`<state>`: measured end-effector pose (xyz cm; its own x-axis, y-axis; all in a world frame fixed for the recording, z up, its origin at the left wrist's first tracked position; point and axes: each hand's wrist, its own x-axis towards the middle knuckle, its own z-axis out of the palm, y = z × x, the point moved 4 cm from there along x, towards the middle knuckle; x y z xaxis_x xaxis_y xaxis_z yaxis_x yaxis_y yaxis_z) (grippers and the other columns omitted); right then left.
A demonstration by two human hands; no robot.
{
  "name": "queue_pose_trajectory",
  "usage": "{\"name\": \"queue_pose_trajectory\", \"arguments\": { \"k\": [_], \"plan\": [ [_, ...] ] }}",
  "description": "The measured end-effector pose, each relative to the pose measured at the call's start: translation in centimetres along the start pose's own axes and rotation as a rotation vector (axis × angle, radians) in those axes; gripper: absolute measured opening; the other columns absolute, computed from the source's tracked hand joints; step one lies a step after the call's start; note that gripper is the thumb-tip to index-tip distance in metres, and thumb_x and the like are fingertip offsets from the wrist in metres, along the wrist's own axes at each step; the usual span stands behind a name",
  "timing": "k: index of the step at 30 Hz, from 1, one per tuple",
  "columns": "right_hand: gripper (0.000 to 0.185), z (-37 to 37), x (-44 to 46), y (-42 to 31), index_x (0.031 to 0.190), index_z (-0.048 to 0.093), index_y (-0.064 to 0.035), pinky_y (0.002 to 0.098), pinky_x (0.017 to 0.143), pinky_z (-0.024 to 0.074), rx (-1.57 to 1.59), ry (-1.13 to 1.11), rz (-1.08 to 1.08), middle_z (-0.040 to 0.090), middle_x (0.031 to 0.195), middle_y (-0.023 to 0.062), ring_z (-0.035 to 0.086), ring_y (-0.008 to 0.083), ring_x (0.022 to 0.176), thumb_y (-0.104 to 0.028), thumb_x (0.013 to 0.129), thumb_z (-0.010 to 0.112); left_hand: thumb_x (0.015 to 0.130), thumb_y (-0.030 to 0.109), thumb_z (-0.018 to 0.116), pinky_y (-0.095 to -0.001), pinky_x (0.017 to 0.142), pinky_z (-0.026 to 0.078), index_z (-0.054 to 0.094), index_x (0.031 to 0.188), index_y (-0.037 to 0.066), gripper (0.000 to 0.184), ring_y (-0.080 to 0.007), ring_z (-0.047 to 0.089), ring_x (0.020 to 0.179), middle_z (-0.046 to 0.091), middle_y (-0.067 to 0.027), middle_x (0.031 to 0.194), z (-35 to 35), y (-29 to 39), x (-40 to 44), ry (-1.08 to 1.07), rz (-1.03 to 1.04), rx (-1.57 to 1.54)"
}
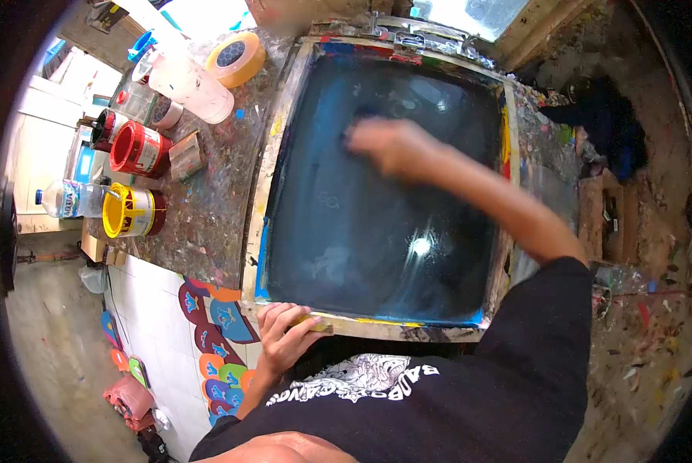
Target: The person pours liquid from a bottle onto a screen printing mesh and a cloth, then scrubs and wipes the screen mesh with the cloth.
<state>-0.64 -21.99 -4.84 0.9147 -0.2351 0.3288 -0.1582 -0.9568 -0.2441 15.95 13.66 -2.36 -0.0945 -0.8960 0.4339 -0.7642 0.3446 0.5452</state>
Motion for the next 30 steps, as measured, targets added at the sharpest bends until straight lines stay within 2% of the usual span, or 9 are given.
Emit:
{"name": "queue_pose_trajectory", "arguments": {
  "k": [2, 5, 10, 17, 20, 22, 25, 26, 30],
  "plan": [
    [0.025, 0.3, -2.1, -13.4, 0.107, 0.069, -0.0120, 0.0378, 0.098, 0.0573, 0.309, -0.265, -0.265, 0.067, 0.114, 0.0050, 0.065, 0.0248, 0.116, -0.006, 0.084, 0.061, 0.070, 0.018, 0.089, -0.0419, 0.100, 0.044, 0.077, 0.108, 0.013, 0.040, -0.0236, 0.064, 0.102, 0.070, -0.0039, 0.108, 0.2, -0.2, -0.2, -0.027, -0.021, -0.009],
    [0.028, -1.5, -4.1, -12.7, 0.111, 0.069, -0.0177, 0.0358, 0.096, 0.0591, 0.318, -0.340, -0.371, 0.066, 0.116, -0.0009, 0.066, 0.0203, 0.112, -0.011, 0.084, 0.066, 0.069, 0.018, 0.089, -0.0423, 0.099, 0.044, 0.077, 0.108, 0.013, 0.041, -0.0235, 0.065, 0.102, 0.070, -0.0039, 0.108, 0.2, -0.2, -0.1, 0.008, -0.001, -0.005],
    [0.052, -5.0, -4.2, 9.6, 0.131, 0.063, -0.0038, 0.0376, 0.105, 0.0534, -0.272, -0.054, 0.184, 0.068, 0.130, 0.0149, 0.064, 0.0346, 0.122, 0.003, 0.080, 0.057, 0.068, 0.017, 0.090, -0.0424, 0.098, 0.044, 0.076, 0.107, 0.013, 0.042, -0.0229, 0.065, 0.101, 0.070, -0.0034, 0.108, 0.2, 0.1, -0.3, -0.010, 0.006, -0.008],
    [0.039, -2.1, -6.7, -10.8, 0.125, 0.066, -0.0104, 0.0380, 0.110, 0.0517, 0.145, -0.415, -0.267, 0.066, 0.133, 0.0048, 0.059, 0.0227, 0.131, -0.003, 0.087, 0.057, 0.068, 0.016, 0.090, -0.0424, 0.099, 0.044, 0.075, 0.110, 0.012, 0.045, -0.0231, 0.066, 0.101, 0.071, -0.0033, 0.108, 0.4, -0.1, 0.2, 0.012, -0.011, -0.008],
    [0.047, -4.9, -6.5, -1.7, 0.132, 0.066, -0.0088, 0.0369, 0.112, 0.0505, 0.039, -0.455, 0.148, 0.065, 0.138, 0.0130, 0.061, 0.0286, 0.129, -0.002, 0.085, 0.059, 0.067, 0.016, 0.090, -0.0429, 0.099, 0.044, 0.074, 0.111, 0.011, 0.047, -0.0237, 0.066, 0.102, 0.071, -0.0038, 0.108, 0.5, -0.1, -0.1, 0.005, -0.018, -0.001],
    [0.044, -5.5, -8.4, 6.5, 0.127, 0.067, -0.0101, 0.0369, 0.105, 0.0547, -0.234, -0.092, 0.151, 0.068, 0.127, 0.0153, 0.067, 0.0321, 0.117, -0.002, 0.085, 0.059, 0.066, 0.016, 0.090, -0.0436, 0.099, 0.044, 0.073, 0.110, 0.010, 0.047, -0.0245, 0.066, 0.102, 0.071, -0.0046, 0.108, 0.3, 0.0, 0.0, 0.032, 0.002, -0.005],
    [0.038, -4.8, -7.3, -3.3, 0.115, 0.065, -0.0109, 0.0390, 0.090, 0.0603, -0.039, -0.450, 0.262, 0.068, 0.112, 0.0108, 0.069, 0.0301, 0.106, -0.001, 0.079, 0.062, 0.063, 0.018, 0.093, -0.0452, 0.096, 0.044, 0.071, 0.109, 0.009, 0.052, -0.0276, 0.066, 0.101, 0.073, -0.0063, 0.105, 0.0, 0.1, 0.4, 0.023, 0.013, 0.012],
    [0.037, -4.1, -8.0, -9.2, 0.115, 0.064, -0.0120, 0.0390, 0.089, 0.0605, 0.102, -0.275, -0.008, 0.068, 0.108, 0.0092, 0.068, 0.0273, 0.106, -0.001, 0.080, 0.062, 0.063, 0.018, 0.093, -0.0453, 0.097, 0.044, 0.071, 0.109, 0.009, 0.052, -0.0276, 0.065, 0.101, 0.073, -0.0064, 0.105, 0.1, 0.3, 0.3, 0.015, -0.007, 0.008],
    [0.032, -4.6, -11.1, -13.5, 0.118, 0.068, -0.0151, 0.0364, 0.104, 0.0564, 0.290, -0.432, -0.135, 0.067, 0.130, 0.0026, 0.063, 0.0220, 0.125, -0.002, 0.090, 0.059, 0.064, 0.017, 0.093, -0.0456, 0.097, 0.043, 0.071, 0.109, 0.009, 0.051, -0.0281, 0.065, 0.102, 0.072, -0.0064, 0.106, 0.1, 0.2, 0.2, 0.014, 0.002, -0.010]
  ]
}}
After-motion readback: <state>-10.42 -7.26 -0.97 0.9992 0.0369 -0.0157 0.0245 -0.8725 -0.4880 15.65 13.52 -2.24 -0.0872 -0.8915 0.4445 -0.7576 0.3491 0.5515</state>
